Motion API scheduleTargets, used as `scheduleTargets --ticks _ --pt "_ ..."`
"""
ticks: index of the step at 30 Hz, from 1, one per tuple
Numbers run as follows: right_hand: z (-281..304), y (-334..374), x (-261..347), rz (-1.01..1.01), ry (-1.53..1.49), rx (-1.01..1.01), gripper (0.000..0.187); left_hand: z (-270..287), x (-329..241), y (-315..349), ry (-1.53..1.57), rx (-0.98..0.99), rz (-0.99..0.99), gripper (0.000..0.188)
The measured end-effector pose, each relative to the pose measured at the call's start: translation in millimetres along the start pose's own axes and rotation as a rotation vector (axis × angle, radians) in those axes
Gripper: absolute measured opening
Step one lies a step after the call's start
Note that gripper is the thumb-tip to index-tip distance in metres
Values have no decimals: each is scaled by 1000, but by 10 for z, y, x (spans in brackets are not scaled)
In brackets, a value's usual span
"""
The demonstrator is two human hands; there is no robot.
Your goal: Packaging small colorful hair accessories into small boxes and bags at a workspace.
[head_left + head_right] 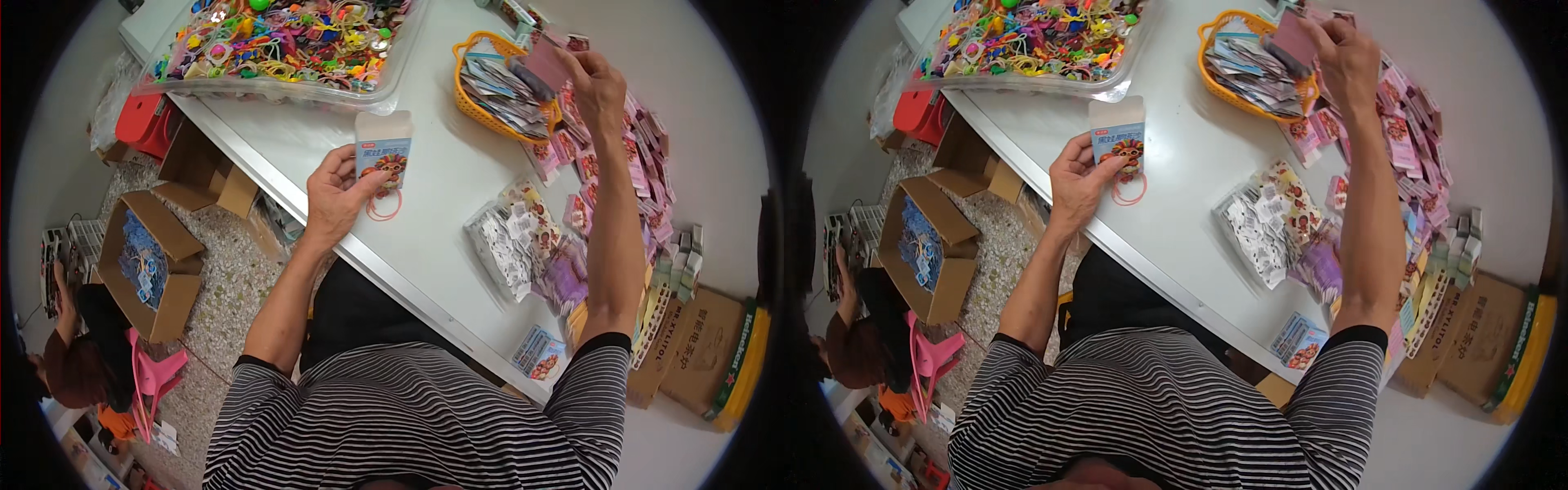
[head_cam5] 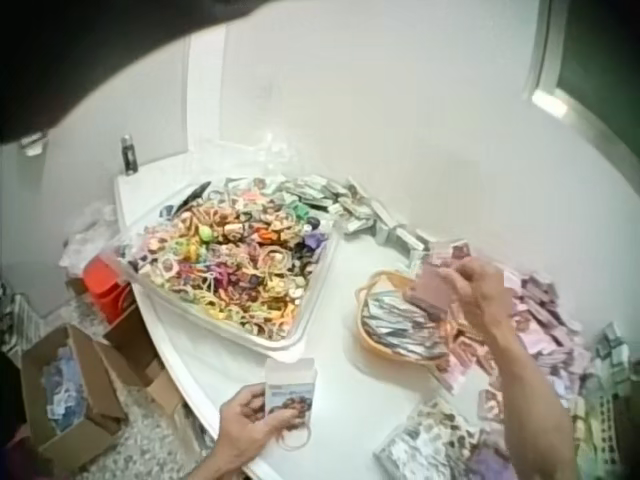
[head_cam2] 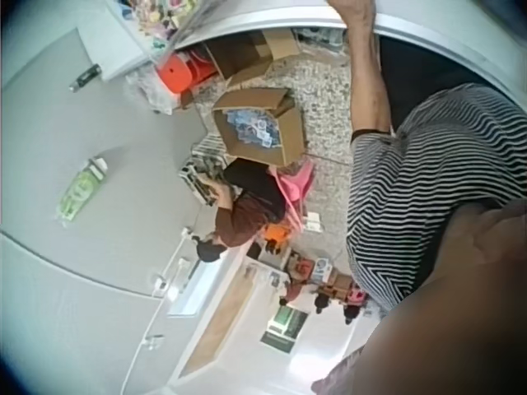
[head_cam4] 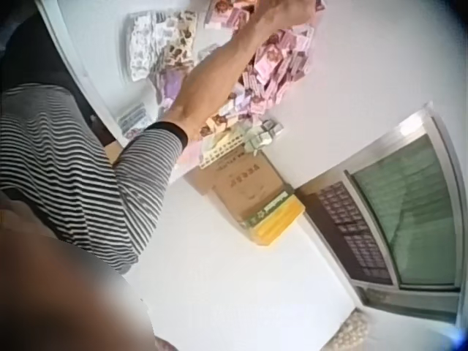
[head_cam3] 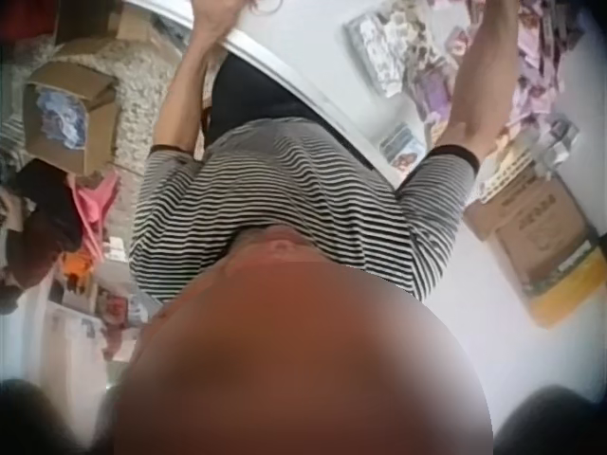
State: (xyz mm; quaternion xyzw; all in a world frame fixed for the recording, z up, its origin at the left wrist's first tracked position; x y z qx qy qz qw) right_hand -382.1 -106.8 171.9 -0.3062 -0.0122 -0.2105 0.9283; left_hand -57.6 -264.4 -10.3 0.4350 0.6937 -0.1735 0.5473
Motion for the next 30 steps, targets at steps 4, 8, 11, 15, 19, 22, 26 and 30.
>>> scheduleTargets --ticks 4,8,11,15,19,22,26,30 --pt "348 261 286 -94 -462 -231 25 -72 -143 158 4 -3 33 43" --pt "406 575 517 -195 -802 -300 19 -262 -229 388 -60 40 77 44" --pt "408 747 782 -173 -958 -273 18 -311 -251 532 -65 61 87 44" --pt "578 999 1068 -42 -1058 -311 16 -378 -248 658 -74 135 146 42" --pt "599 1247 1331 -31 -1182 -286 14 -500 -228 751 6 265 105 41" --pt "581 1334 1476 -10 -1087 -182 14 -555 -210 805 -15 315 33 40" --pt "655 1394 1551 95 -750 -12 13 -609 -204 832 -29 352 38 39" --pt "656 1383 1572 155 -619 101 19 -596 -179 832 -106 348 66 37"
Point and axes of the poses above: each hand's wrist, its own y-axis away from the middle knuckle, its own z-axis out of the back of the hand, x = y × z, the point moved 5 cm from there along -y, towards the middle knuckle, and after that the axes turned 14 degrees about z, right-handed, at the moved point
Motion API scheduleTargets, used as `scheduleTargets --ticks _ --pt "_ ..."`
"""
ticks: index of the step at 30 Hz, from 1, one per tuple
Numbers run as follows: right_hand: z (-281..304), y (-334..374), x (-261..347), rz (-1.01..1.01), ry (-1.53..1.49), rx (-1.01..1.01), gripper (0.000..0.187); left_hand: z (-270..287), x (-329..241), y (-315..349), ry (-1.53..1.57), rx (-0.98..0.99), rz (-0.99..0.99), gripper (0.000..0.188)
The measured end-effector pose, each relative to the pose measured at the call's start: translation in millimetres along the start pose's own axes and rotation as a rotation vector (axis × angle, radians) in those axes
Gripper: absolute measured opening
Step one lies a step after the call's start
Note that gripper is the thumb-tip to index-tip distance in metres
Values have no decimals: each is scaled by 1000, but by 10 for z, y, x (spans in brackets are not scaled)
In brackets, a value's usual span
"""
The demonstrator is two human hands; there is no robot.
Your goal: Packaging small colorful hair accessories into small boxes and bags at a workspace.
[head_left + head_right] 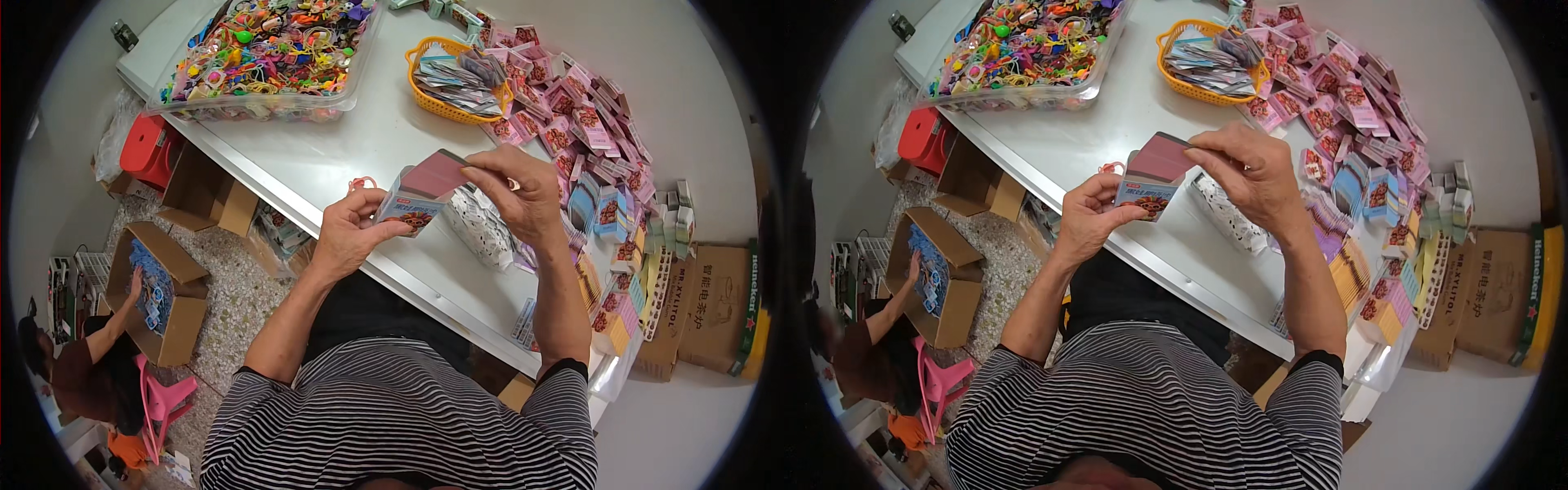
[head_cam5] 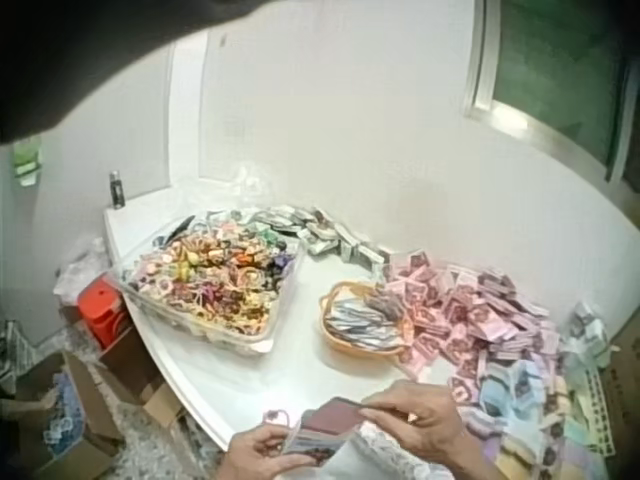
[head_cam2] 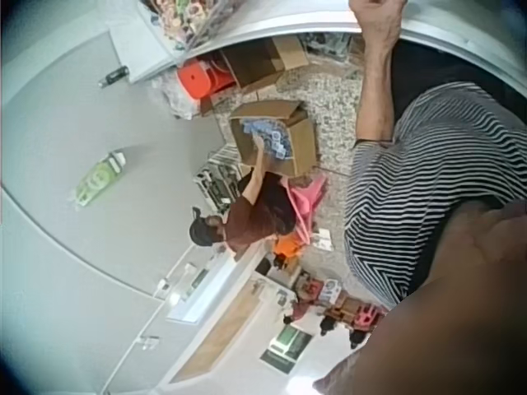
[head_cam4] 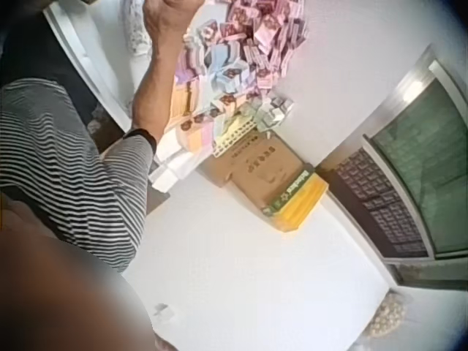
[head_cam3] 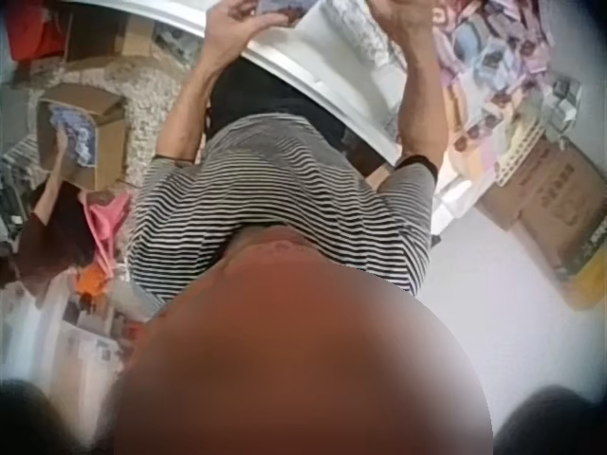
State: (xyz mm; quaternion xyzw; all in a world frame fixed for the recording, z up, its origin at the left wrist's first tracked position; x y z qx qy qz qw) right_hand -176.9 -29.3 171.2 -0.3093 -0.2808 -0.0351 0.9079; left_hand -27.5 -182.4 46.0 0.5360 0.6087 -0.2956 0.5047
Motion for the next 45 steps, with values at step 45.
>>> scheduleTargets --ticks 45 --pt "-2312 -2682 -1539 242 544 496 28 933 248 -547 67 -193 36 38"
Point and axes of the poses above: each hand's wrist, its own y-axis away from the middle knuckle, its own z-axis out of the back of the hand, x = y × z, the point moved 5 cm from there along -y, towards the middle knuckle, and after that the axes turned 14 degrees about z, right-handed, at the moved point
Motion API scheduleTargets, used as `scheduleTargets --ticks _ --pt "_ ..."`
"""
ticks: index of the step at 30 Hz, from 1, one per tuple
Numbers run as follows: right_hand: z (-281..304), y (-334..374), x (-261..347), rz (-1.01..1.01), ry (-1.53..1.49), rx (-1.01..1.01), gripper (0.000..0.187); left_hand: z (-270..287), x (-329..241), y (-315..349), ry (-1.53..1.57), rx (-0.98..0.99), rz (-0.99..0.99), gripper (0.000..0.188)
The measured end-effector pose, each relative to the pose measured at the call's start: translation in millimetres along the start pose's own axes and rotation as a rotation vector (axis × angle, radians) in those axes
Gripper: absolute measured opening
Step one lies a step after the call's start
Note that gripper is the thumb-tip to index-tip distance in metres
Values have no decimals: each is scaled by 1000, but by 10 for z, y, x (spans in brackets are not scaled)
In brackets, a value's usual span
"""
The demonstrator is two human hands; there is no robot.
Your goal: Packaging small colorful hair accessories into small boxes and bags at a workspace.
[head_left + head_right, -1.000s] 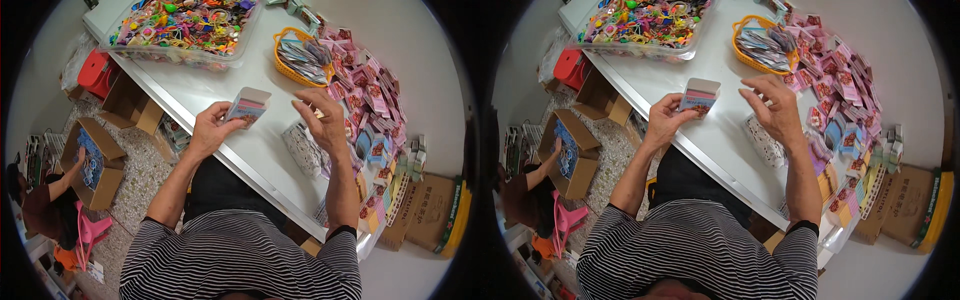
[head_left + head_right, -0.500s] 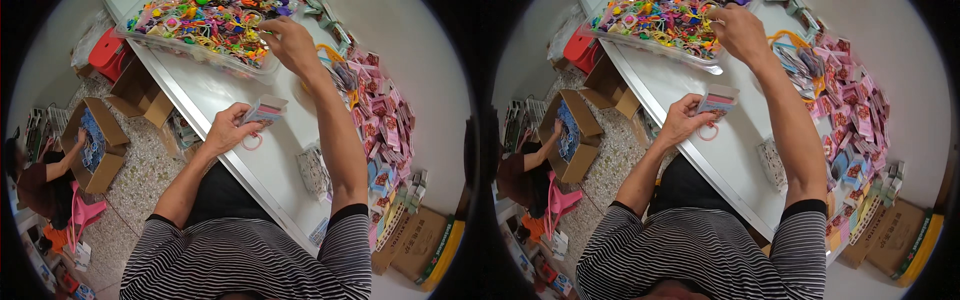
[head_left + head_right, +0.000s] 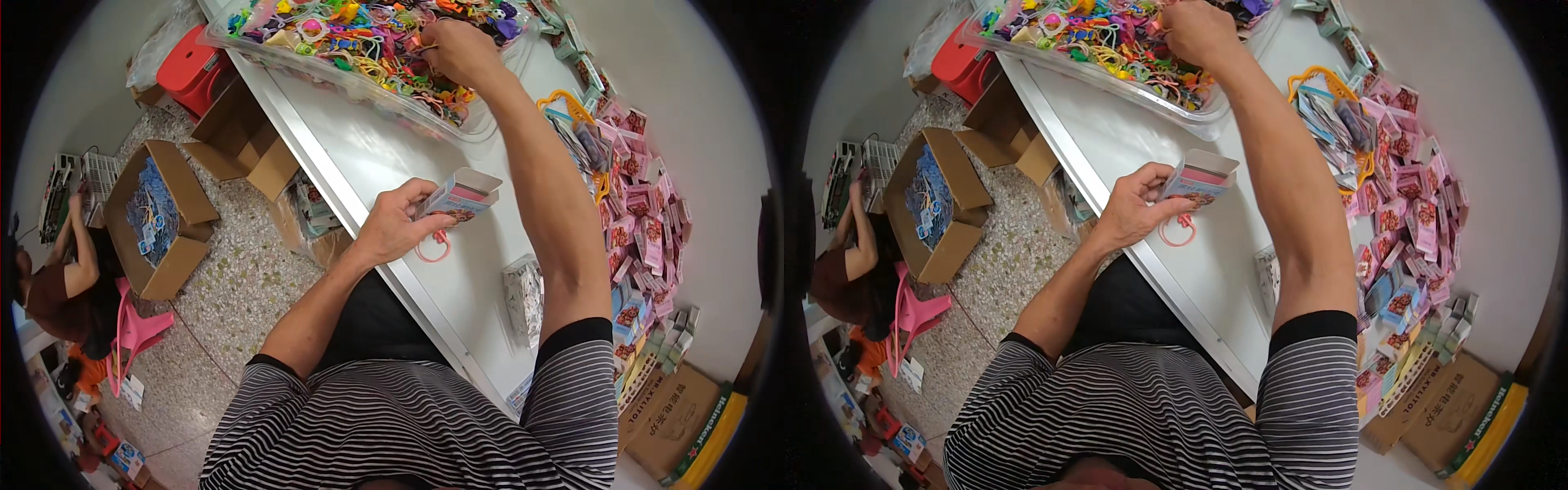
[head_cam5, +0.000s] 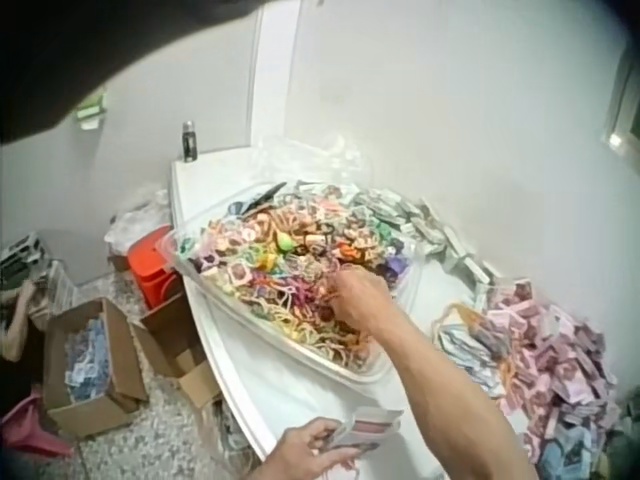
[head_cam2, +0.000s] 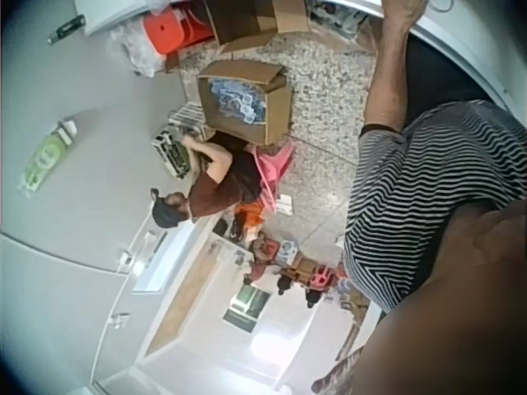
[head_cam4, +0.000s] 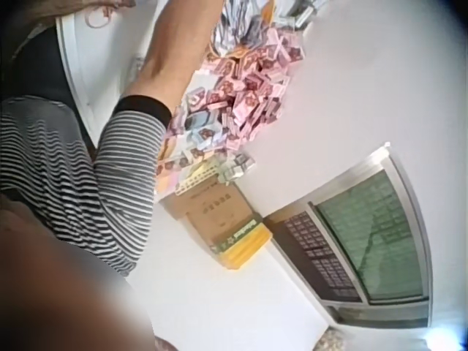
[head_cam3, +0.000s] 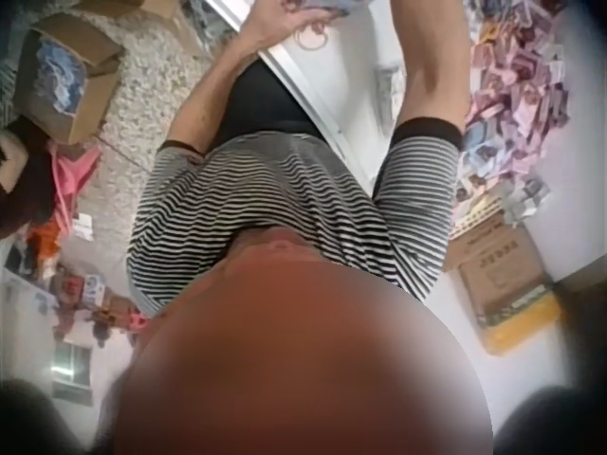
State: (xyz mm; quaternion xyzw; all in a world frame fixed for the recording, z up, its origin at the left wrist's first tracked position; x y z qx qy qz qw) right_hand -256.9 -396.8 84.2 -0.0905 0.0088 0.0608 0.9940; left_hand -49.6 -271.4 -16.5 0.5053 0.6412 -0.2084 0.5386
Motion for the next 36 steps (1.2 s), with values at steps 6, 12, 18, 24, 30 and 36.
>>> scheduleTargets --ticks 6,12,18,24,30,36 --pt "360 324 -190 -135 -601 -111 27 6 21 -16 6 -1 -3 39" --pt "660 626 -484 -237 -1444 -475 18 -10 24 -29 53 30 -31 39" --pt "653 724 -339 -242 -1653 -414 19 1 30 -28 52 17 -52 37" --pt "552 804 -395 -245 -1218 -469 19 -30 38 -60 61 38 -84 36" --pt "681 774 -149 -90 -407 -264 21 -14 50 -52 58 25 -74 35" --pt "349 551 15 8 110 452 26 -40 24 -44 64 24 -59 33"
Point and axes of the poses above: each hand's wrist, its own y-axis away from the middle knuckle, its own z-axis out of the back of the hand, x = y × z, the point moved 5 cm from there along -y, towards the middle knuckle, and after that the axes turned 14 degrees about z, right-handed, at the moved point
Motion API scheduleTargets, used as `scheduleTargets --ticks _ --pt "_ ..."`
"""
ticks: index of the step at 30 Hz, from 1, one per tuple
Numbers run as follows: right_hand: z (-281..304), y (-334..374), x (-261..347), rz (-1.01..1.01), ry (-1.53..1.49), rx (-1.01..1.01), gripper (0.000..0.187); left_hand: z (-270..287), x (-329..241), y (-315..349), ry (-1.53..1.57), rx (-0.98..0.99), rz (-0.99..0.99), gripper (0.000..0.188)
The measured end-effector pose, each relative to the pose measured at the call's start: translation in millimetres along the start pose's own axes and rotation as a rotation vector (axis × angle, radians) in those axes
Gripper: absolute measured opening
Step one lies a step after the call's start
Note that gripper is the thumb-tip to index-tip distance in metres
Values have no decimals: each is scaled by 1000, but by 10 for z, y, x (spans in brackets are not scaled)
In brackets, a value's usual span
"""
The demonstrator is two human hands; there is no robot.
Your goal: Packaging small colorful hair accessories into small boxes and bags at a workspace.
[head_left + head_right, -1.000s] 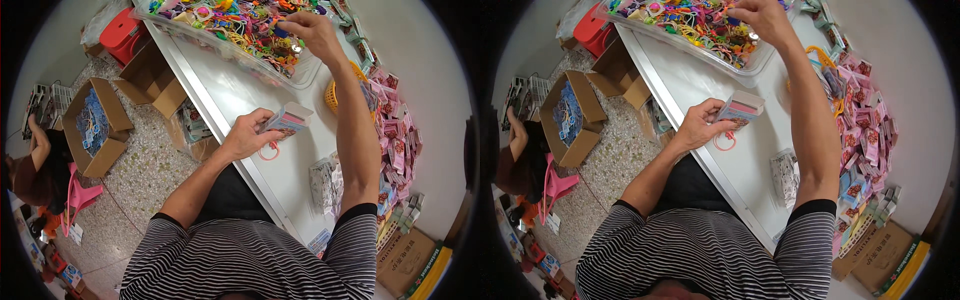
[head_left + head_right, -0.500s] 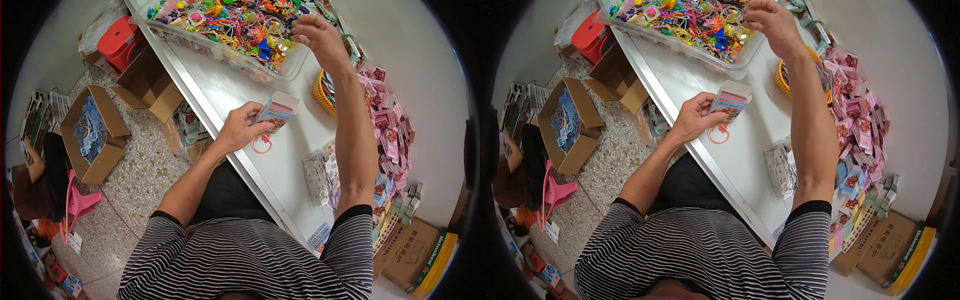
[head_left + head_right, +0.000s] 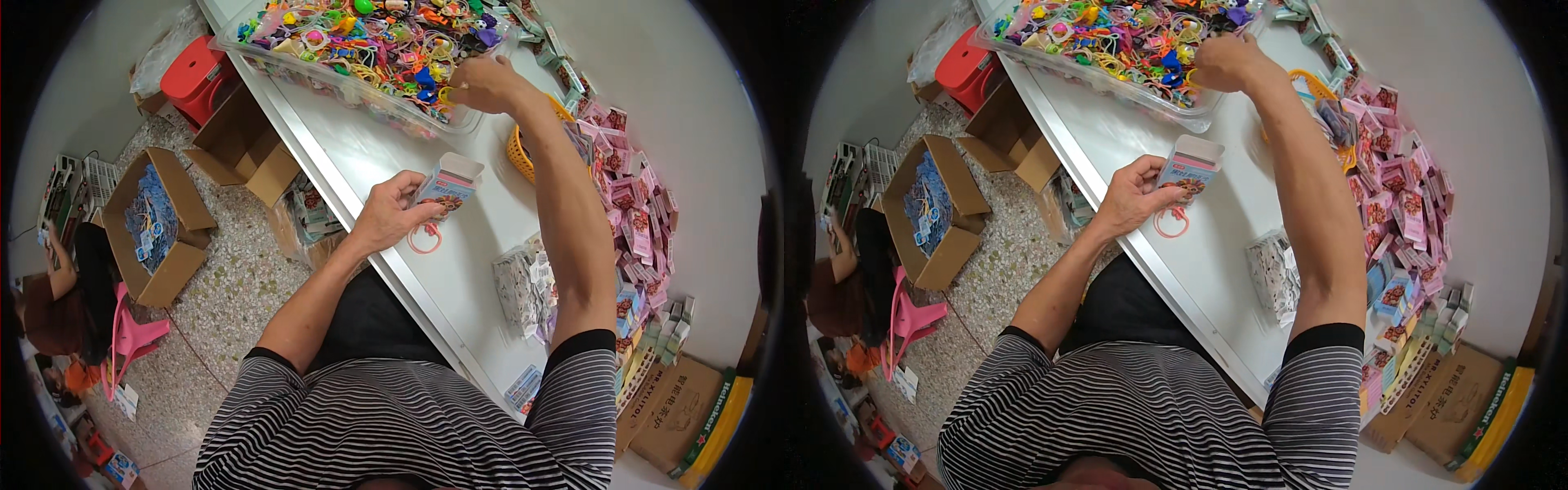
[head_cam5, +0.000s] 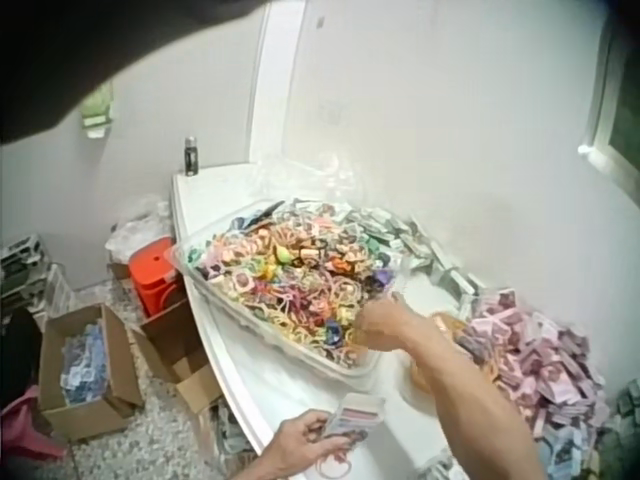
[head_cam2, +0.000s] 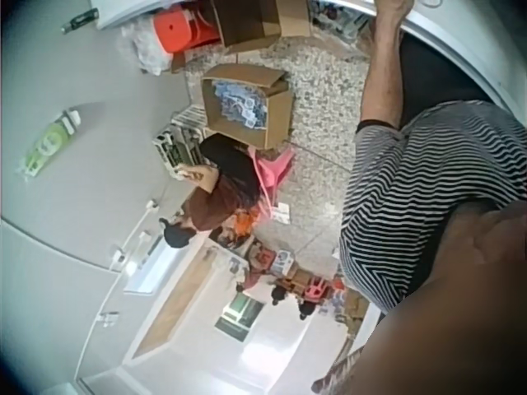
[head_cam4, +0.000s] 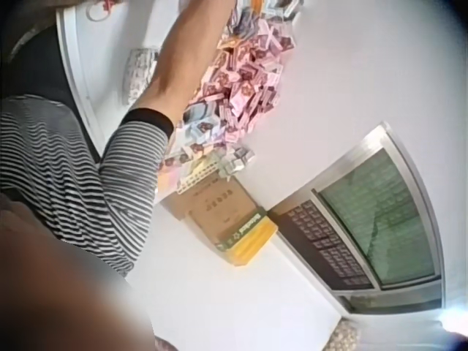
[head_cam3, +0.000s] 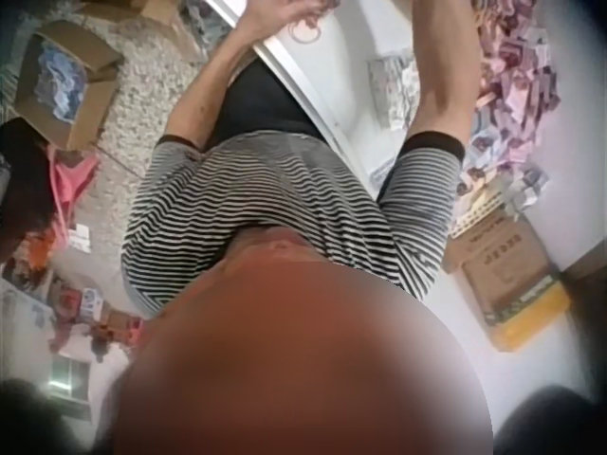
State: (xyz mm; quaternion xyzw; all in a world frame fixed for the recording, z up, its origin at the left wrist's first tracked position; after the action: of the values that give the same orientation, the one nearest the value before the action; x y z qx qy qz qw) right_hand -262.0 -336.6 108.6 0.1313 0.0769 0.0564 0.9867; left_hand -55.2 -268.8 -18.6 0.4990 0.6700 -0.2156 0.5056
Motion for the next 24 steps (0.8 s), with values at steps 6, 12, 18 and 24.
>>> scheduleTargets --ticks 6,12,18,24 --pt "-70 -82 74 -29 72 182 38 -10 -60 42 1 3 24 33" --pt "84 76 -124 43 -158 118 29 5 -36 20 2 5 -5 34" --pt "532 636 -91 113 -577 -554 22 41 -2 -11 13 -6 -30 34" --pt "591 1185 42 48 -1048 -707 22 22 -30 -1 73 25 -11 34"
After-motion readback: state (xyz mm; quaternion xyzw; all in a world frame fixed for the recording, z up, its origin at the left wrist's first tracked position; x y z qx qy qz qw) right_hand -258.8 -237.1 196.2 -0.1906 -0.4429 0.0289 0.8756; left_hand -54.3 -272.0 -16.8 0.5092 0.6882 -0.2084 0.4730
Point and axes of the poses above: each hand's wrist, its own y-axis away from the middle knuckle, its own z-axis out of the back of the hand, x = y × z, the point moved 5 cm from there along -y, towards the middle knuckle, and after that the axes turned 14 degrees about z, right-handed, at the moved point
